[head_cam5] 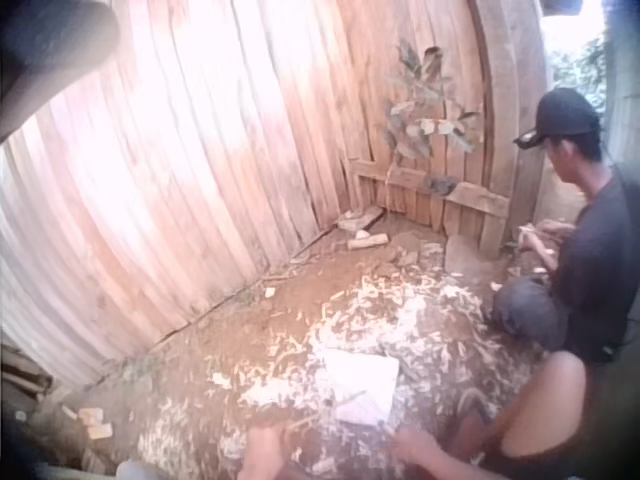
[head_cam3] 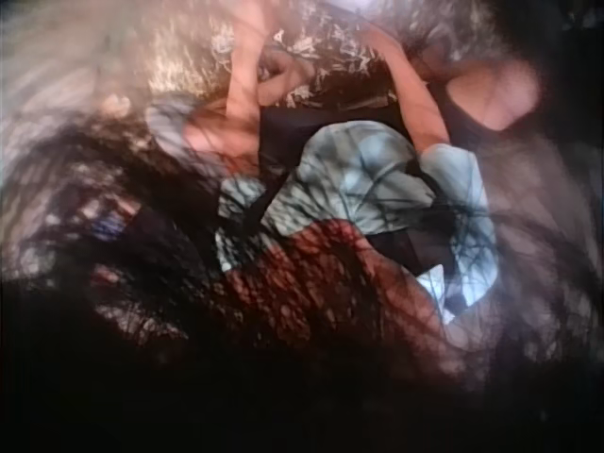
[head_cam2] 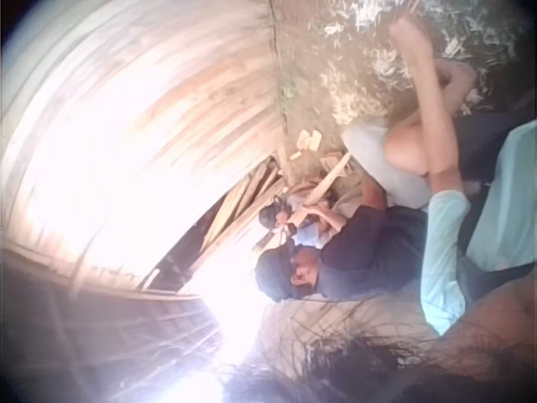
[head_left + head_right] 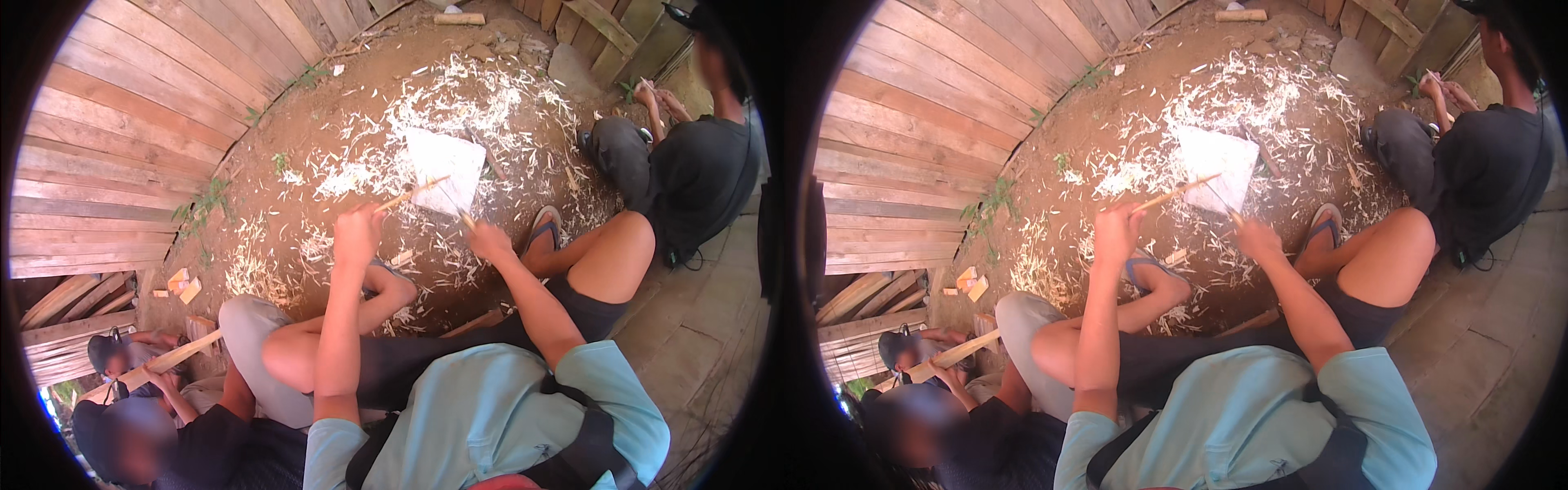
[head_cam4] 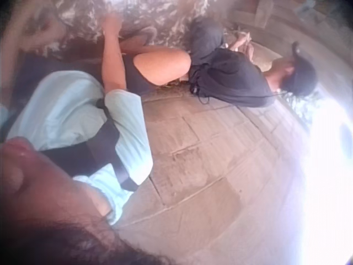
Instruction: The person sits on the ground and uses a knife to shave thin strips from a small rectangular block of wood. They hold the block with one hand and repeatedly draw the blade along its surface to produce wood shavings. Other people are visible in the background performing similar tasks.
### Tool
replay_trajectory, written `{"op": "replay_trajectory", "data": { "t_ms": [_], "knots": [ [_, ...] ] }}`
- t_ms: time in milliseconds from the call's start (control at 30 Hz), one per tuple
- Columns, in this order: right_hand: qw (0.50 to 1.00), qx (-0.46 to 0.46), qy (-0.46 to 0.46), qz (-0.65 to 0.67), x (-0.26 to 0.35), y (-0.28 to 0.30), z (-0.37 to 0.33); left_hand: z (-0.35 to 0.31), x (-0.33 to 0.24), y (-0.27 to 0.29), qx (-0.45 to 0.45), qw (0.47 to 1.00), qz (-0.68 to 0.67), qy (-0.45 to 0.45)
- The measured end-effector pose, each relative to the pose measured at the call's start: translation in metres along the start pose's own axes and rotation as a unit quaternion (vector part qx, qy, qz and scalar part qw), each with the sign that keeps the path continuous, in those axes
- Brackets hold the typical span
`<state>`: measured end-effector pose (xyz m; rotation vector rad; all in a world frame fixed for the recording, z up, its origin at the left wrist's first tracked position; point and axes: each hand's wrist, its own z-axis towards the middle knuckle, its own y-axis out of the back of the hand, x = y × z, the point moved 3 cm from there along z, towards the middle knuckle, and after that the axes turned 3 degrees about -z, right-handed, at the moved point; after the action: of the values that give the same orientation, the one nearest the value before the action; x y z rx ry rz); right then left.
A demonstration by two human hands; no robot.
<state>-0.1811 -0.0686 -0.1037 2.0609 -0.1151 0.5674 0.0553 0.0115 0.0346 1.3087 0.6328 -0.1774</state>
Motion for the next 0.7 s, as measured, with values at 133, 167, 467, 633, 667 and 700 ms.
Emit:
{"op": "replay_trajectory", "data": {
  "t_ms": [133,167,467,633,667,700],
  "knots": [
    [0.998,0.055,-0.037,-0.013,-0.001,-0.005,0.001,-0.002,0.008,-0.003,0.020,0.998,0.005,0.062],
    [0.997,0.063,-0.037,0.003,0.007,0.001,-0.001,-0.002,0.011,0.000,0.016,0.998,0.010,0.064],
    [0.997,-0.023,0.017,-0.069,-0.013,0.027,0.021,-0.001,0.024,-0.017,0.025,0.999,-0.012,0.045],
    [0.971,-0.072,0.228,0.000,0.058,0.125,-0.045,-0.007,0.020,0.004,0.050,0.993,0.036,0.098],
    [0.969,-0.063,0.225,0.079,0.080,0.134,-0.056,-0.012,0.024,0.004,0.052,0.991,-0.001,0.120],
    [0.957,-0.121,0.206,0.162,0.081,0.125,-0.051,-0.010,0.022,0.004,0.032,0.994,-0.001,0.101]
  ]
}}
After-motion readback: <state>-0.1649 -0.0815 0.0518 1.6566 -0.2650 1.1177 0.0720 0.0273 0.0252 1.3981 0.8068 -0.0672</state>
